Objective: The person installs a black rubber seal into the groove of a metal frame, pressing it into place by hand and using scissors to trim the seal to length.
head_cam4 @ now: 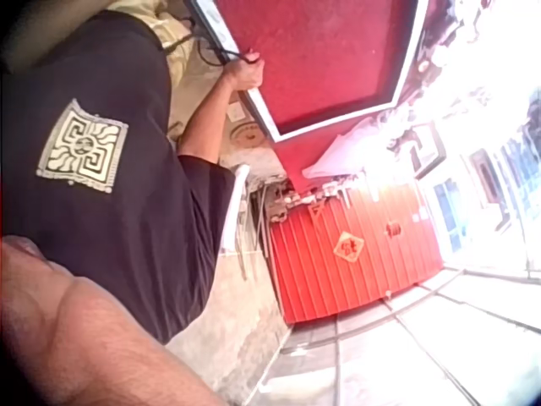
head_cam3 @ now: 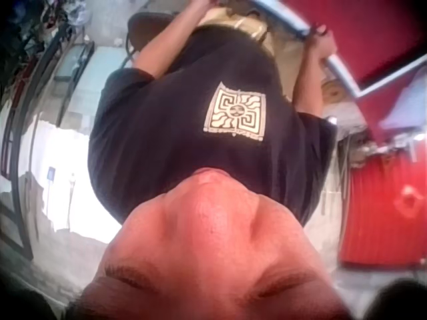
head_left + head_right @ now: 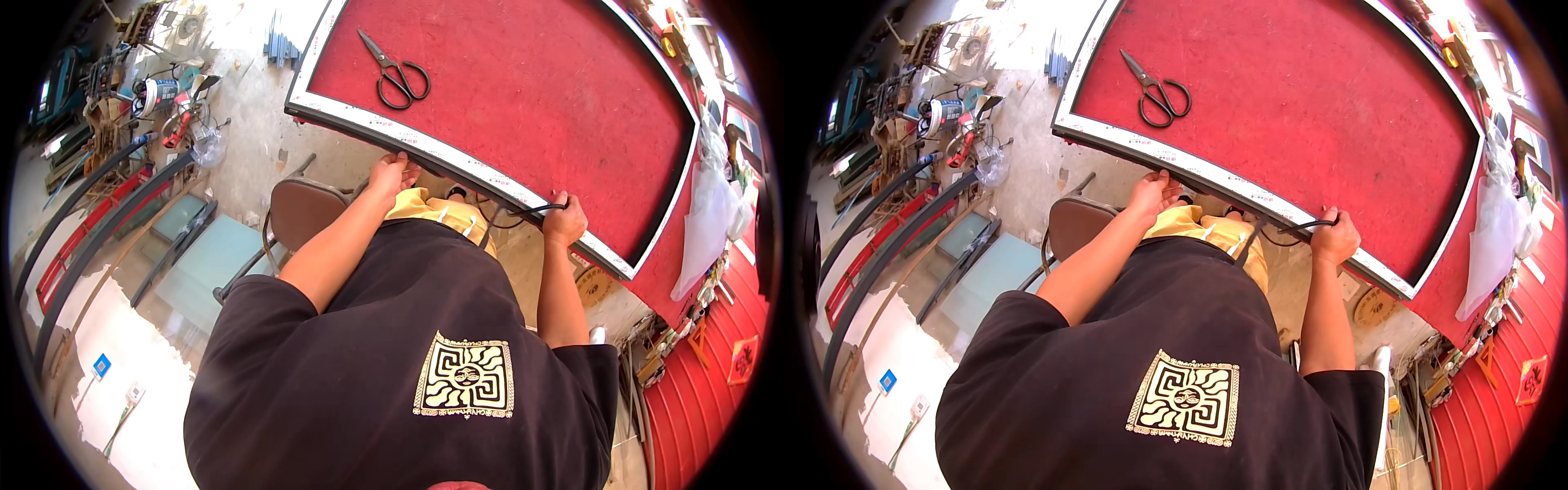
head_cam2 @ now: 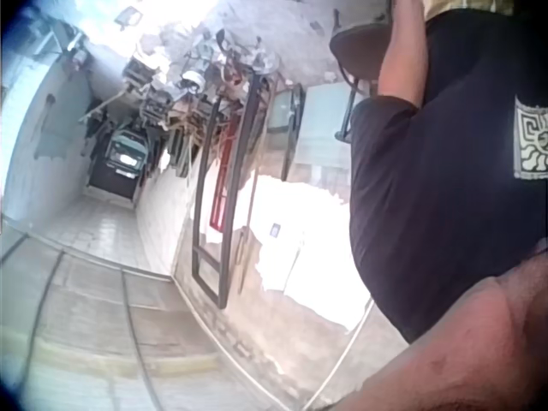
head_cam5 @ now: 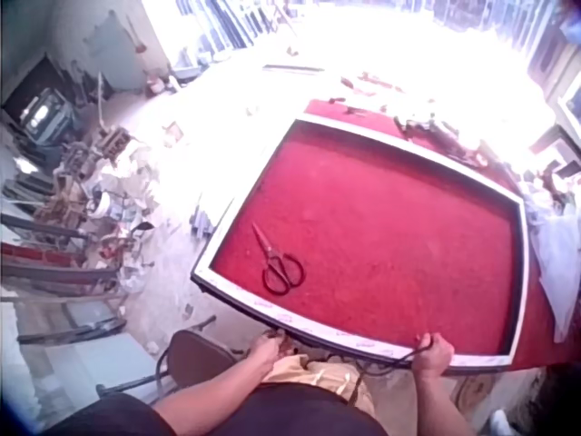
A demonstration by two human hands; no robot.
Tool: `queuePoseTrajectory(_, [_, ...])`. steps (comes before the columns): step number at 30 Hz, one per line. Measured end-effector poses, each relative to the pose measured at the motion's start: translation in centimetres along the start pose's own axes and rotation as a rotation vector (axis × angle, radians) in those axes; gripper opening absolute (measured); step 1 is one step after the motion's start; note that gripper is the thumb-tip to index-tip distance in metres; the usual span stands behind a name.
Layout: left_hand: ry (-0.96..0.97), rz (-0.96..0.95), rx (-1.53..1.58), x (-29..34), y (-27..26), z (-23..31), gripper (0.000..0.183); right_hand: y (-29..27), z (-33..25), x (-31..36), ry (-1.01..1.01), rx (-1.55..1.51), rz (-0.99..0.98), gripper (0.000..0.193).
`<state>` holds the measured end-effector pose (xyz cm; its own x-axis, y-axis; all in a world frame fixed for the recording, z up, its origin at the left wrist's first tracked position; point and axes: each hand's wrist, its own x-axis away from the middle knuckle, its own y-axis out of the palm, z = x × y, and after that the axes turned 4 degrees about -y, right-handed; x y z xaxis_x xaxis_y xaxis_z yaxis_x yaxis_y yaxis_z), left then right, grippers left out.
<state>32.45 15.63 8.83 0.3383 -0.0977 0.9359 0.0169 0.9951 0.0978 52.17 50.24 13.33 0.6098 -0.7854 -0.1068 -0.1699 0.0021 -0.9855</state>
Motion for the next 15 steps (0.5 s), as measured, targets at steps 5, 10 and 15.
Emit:
queuePoseTrajectory(5, [0.056,-0.121,-0.026,0.3,-0.5,-0.8,0.032,0.2,0.1,-0.1,-0.023,0.000,-0.008,0.035])
queuePoseTrajectory(10, [0.018,-0.155,-0.040,1.1,0.1,-1.5,0.042,0.5,0.3,0.1,-0.018,-0.011,0.000,0.034])
queuePoseTrajectory(15, [0.121,-0.168,-0.259,2.4,1.3,-1.9,0.044,0.5,0.4,0.0,-0.050,0.006,0.027,0.034])
